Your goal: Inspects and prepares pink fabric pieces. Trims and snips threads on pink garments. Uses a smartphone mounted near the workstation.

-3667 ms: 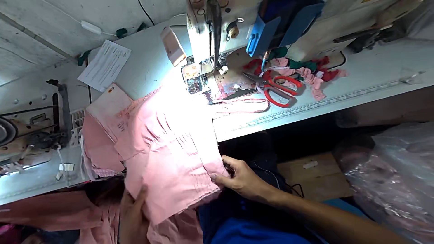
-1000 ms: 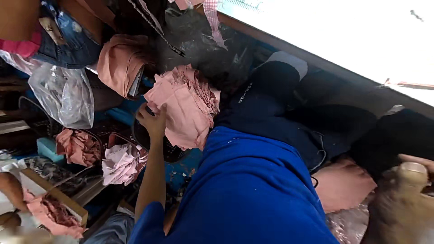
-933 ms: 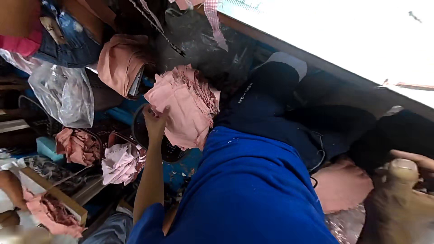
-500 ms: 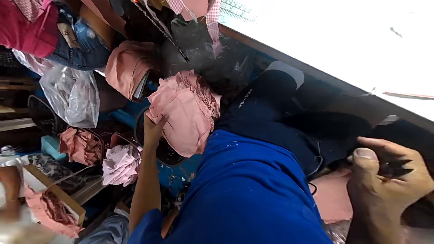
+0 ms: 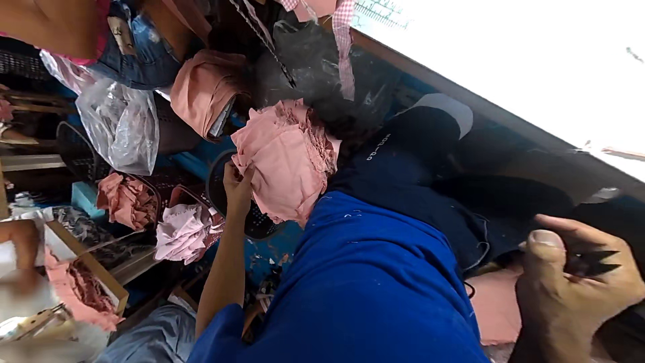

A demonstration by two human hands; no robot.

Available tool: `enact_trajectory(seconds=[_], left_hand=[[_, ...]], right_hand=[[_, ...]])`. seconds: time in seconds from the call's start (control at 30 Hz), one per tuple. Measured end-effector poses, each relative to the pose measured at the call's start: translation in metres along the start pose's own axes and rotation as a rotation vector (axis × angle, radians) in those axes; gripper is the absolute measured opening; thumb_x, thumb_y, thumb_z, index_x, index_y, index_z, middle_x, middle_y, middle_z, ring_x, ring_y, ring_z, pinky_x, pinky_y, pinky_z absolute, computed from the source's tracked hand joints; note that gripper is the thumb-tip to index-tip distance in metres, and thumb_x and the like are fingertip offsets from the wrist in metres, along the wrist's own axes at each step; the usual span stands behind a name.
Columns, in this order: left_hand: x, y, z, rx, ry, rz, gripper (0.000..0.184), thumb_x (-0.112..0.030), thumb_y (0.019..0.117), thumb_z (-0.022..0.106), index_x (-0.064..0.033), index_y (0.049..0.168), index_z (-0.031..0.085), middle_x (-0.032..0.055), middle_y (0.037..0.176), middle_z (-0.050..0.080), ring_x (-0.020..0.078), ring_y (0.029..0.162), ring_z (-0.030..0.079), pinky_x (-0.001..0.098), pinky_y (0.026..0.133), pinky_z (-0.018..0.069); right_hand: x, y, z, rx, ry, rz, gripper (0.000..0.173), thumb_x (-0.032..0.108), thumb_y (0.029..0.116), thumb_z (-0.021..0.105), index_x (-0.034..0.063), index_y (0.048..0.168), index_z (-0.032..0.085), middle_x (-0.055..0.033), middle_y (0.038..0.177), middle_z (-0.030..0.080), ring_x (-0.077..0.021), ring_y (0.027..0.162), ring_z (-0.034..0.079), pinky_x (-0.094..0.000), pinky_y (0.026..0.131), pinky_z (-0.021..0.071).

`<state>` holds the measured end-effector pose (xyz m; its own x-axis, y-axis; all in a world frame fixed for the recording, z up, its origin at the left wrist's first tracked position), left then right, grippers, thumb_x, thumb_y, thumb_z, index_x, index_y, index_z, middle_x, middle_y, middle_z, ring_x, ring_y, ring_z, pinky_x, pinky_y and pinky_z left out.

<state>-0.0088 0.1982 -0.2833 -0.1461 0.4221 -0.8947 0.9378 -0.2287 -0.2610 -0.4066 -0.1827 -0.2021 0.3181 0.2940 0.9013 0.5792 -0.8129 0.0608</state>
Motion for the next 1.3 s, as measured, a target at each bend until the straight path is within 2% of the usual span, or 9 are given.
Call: enact_trajectory(seconds=[0.13, 0.3, 0.5, 0.6, 0.73, 0.83, 1.0, 1.13, 1.3], left_hand=[[-0.006, 0.002, -0.002, 0.068, 0.004, -0.018, 0.045, -0.013, 0.0975, 0.068, -0.0031, 0.135, 0.045, 0.0101, 0.115, 0.068, 0.0183, 0.102, 0.07, 0.039, 0.088, 0.0602], [-0.037, -0.001, 0.018, 0.121, -0.04, -0.044, 0.073, -0.006, 0.0778, 0.085, -0.0027, 0.136, 0.042, 0.013, 0.12, 0.065, 0.0217, 0.108, 0.069, 0.0423, 0.092, 0.0608], [-0.031, 0.009, 0.011, -0.014, 0.242, -0.016, 0.088, -0.029, 0.0777, 0.09, -0.0014, 0.145, 0.041, 0.0165, 0.128, 0.062, 0.0215, 0.116, 0.065, 0.0402, 0.098, 0.0574], [-0.019, 0.004, -0.003, -0.134, 0.521, -0.02, 0.099, -0.033, 0.0762, 0.09, 0.0028, 0.152, 0.037, 0.0328, 0.141, 0.048, 0.0436, 0.125, 0.053, 0.0562, 0.101, 0.0482], [0.034, -0.002, 0.004, -0.088, 0.399, -0.263, 0.083, -0.039, 0.0849, 0.083, 0.0, 0.146, 0.042, 0.0247, 0.131, 0.058, 0.0349, 0.118, 0.061, 0.0526, 0.097, 0.0531], [0.029, -0.004, 0.004, -0.113, 0.338, -0.349, 0.085, -0.04, 0.0828, 0.085, -0.0005, 0.145, 0.042, 0.0228, 0.12, 0.063, 0.0318, 0.107, 0.065, 0.0523, 0.091, 0.0558], [-0.034, -0.002, 0.016, -0.047, 0.169, -0.34, 0.06, -0.023, 0.0879, 0.081, 0.0026, 0.134, 0.053, 0.0169, 0.11, 0.069, 0.0217, 0.093, 0.071, 0.0418, 0.083, 0.0614], [-0.131, -0.016, 0.058, 0.239, 0.02, -0.329, 0.026, -0.012, 0.0991, 0.065, -0.0078, 0.125, 0.06, 0.0034, 0.099, 0.074, 0.0133, 0.082, 0.074, 0.0341, 0.072, 0.0639], [-0.281, -0.024, 0.11, 0.427, -0.386, 0.286, 0.028, -0.003, 0.0933, 0.064, -0.0163, 0.118, 0.063, -0.0038, 0.1, 0.077, 0.0065, 0.089, 0.074, 0.0251, 0.08, 0.0632]], right_hand=[[-0.002, 0.004, 0.0, 0.01, 0.025, 0.01, 0.027, 0.013, 0.1014, 0.056, -0.0094, 0.117, 0.06, 0.001, 0.103, 0.066, 0.0082, 0.083, 0.058, -0.0112, 0.075, 0.0497], [0.004, 0.008, 0.011, 0.06, 0.019, 0.008, 0.029, 0.013, 0.1019, 0.055, -0.011, 0.118, 0.059, -0.0017, 0.105, 0.066, 0.0078, 0.085, 0.058, -0.0118, 0.077, 0.05], [0.025, 0.021, 0.045, 0.216, 0.004, -0.051, 0.035, 0.021, 0.1026, 0.06, -0.0072, 0.122, 0.061, -0.0014, 0.091, 0.065, 0.0101, 0.075, 0.053, -0.0076, 0.069, 0.0451], [0.029, 0.023, 0.053, 0.245, -0.005, -0.079, 0.036, 0.021, 0.1012, 0.061, -0.008, 0.121, 0.062, -0.0035, 0.086, 0.064, 0.0086, 0.072, 0.051, -0.0074, 0.066, 0.0426], [0.026, 0.022, 0.049, 0.252, -0.023, -0.062, 0.036, 0.022, 0.1014, 0.061, -0.0088, 0.121, 0.062, -0.0021, 0.086, 0.063, 0.01, 0.07, 0.049, -0.0063, 0.064, 0.0415], [0.024, 0.019, 0.044, 0.244, -0.021, -0.034, 0.037, 0.022, 0.1015, 0.061, -0.0093, 0.121, 0.062, -0.0012, 0.088, 0.062, 0.0107, 0.072, 0.049, -0.0057, 0.065, 0.0419], [0.027, 0.019, 0.047, 0.24, -0.011, -0.024, 0.037, 0.024, 0.1015, 0.061, -0.0073, 0.121, 0.063, -0.0009, 0.086, 0.063, 0.0097, 0.071, 0.05, -0.0066, 0.065, 0.0425], [0.039, 0.023, 0.06, 0.264, 0.078, -0.011, 0.035, 0.028, 0.101, 0.063, -0.0001, 0.122, 0.066, 0.0027, 0.086, 0.065, 0.0078, 0.07, 0.053, -0.0099, 0.062, 0.046], [0.054, 0.04, 0.08, 0.292, 0.247, 0.03, 0.037, 0.029, 0.0992, 0.066, 0.004, 0.127, 0.065, 0.0016, 0.094, 0.069, 0.002, 0.073, 0.058, -0.0147, 0.061, 0.0494]])
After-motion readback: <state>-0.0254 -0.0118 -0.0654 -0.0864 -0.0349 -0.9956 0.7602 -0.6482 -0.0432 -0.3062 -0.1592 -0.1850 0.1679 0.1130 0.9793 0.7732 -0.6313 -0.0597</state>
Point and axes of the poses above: each hand's wrist, its own y-axis towards the middle knuckle, its own z-axis out of the palm, x = y × z, the point moved 8 cm from there along y, towards the middle knuckle
